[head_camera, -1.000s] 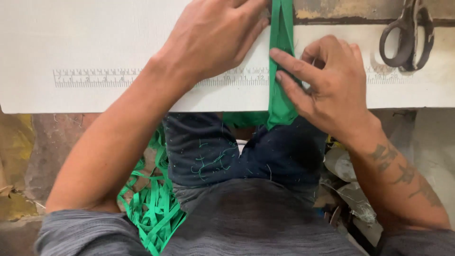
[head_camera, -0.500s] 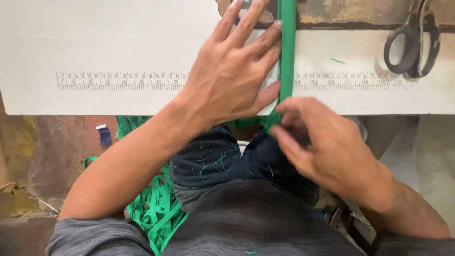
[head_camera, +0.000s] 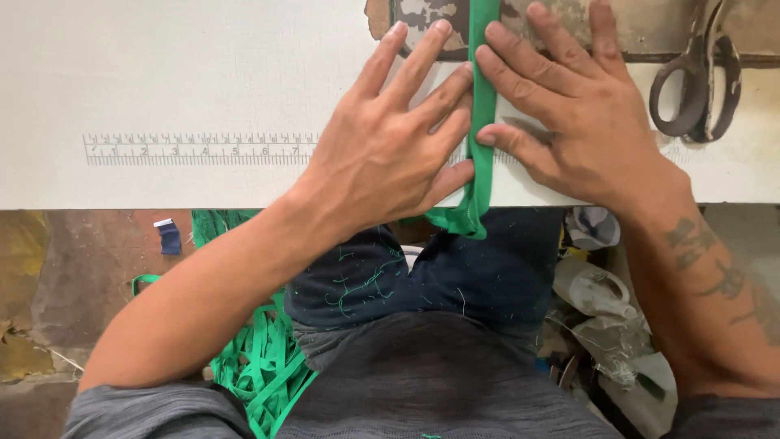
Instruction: Folding green fabric strips lengthwise and sewing them using a sewing machine, then cutting them with scissors.
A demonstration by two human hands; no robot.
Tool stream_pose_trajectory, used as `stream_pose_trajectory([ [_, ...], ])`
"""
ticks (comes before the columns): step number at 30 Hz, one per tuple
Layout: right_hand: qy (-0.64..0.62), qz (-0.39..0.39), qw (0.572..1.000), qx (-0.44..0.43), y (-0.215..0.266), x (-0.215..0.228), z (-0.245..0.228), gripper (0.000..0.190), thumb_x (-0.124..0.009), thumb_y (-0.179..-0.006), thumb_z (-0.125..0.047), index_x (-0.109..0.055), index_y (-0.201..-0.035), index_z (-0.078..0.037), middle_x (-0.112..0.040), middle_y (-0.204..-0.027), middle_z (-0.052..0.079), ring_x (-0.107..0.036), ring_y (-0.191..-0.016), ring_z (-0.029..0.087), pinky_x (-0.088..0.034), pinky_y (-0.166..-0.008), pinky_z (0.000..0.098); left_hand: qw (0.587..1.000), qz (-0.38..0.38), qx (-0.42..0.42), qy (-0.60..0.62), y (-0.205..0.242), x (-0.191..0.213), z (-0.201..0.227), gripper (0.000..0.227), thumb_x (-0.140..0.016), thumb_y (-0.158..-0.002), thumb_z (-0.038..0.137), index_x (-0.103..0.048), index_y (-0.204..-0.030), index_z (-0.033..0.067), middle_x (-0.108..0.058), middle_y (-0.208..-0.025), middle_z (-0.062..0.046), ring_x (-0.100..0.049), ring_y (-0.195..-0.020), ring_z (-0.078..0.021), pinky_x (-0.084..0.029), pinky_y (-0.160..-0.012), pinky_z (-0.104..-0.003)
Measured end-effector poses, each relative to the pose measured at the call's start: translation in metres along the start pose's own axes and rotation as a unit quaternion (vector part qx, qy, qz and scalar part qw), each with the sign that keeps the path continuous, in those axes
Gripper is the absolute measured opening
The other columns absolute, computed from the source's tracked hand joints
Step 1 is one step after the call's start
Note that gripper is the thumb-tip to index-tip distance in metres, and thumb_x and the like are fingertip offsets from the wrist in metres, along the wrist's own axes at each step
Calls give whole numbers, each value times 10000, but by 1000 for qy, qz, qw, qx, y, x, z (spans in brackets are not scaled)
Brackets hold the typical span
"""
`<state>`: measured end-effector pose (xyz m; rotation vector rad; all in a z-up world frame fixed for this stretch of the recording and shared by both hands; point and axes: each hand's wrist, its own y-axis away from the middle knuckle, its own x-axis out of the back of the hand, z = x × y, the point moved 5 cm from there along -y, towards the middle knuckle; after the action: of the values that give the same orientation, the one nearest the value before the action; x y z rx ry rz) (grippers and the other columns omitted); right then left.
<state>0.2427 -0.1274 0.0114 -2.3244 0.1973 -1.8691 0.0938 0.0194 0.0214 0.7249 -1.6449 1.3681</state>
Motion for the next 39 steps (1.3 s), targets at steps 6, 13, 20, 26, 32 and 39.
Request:
stream_pose_trajectory([
  [6,2,0,1000,-25,3,-1,1,678,-688,-1289,-430,-409,-1781,-56,-393,-1823,198,-262,-1687,391,-25,-1333,658,999,15,-36,29,2,5,9,392,-768,-1156,396,-859,-1184,15,-801,-1385,-180,-573,-1471,-410,-392,-1295,-578],
  [13,24,-40,999,18,5,2,1,589,-675,-1334,-391,-382,-1787,-155,-341,-1834,191,-221,-1684,411,12,-1306,677,998,24,-41,42,4,9,10,339,-806,-1154,358,-829,-1133,21,-785,-1378,-177,-588,-1462,-410,-401,-1302,-586],
  [20,13,-56,998,4,-3,12,5,551,-718,-1304,-411,-499,-1762,-195,-426,-1805,137,-221,-1647,452,71,-1180,793,999,-21,-41,9,5,-3,2,526,-785,-1135,649,-841,-1234,135,-814,-1462,-118,-584,-1524,-380,-325,-1344,-579],
  [26,-2,-42,999,-13,-19,12,28,531,-763,-1268,-386,-563,-1724,-202,-487,-1787,134,-329,-1667,488,43,-1211,778,999,-5,-54,-2,-11,-2,-24,498,-787,-1177,624,-830,-1150,128,-810,-1389,-98,-607,-1491,-390,-392,-1314,-562],
  [32,20,-21,999,-26,-26,14,33,506,-806,-1232,-326,-640,-1680,-159,-534,-1762,137,-421,-1656,462,-148,-1245,711,999,-7,-45,7,-19,-8,-38,498,-767,-1185,625,-850,-1161,135,-821,-1411,-96,-599,-1490,-395,-399,-1300,-567],
  [39,-58,-4,995,-78,-13,15,-12,504,-714,-1276,-141,-537,-1740,-49,-455,-1808,214,-301,-1709,434,69,-1318,642,999,-29,-26,7,-16,-7,-29,555,-765,-1216,633,-833,-1227,82,-840,-1442,-124,-514,-1559,-425,-275,-1348,-567],
])
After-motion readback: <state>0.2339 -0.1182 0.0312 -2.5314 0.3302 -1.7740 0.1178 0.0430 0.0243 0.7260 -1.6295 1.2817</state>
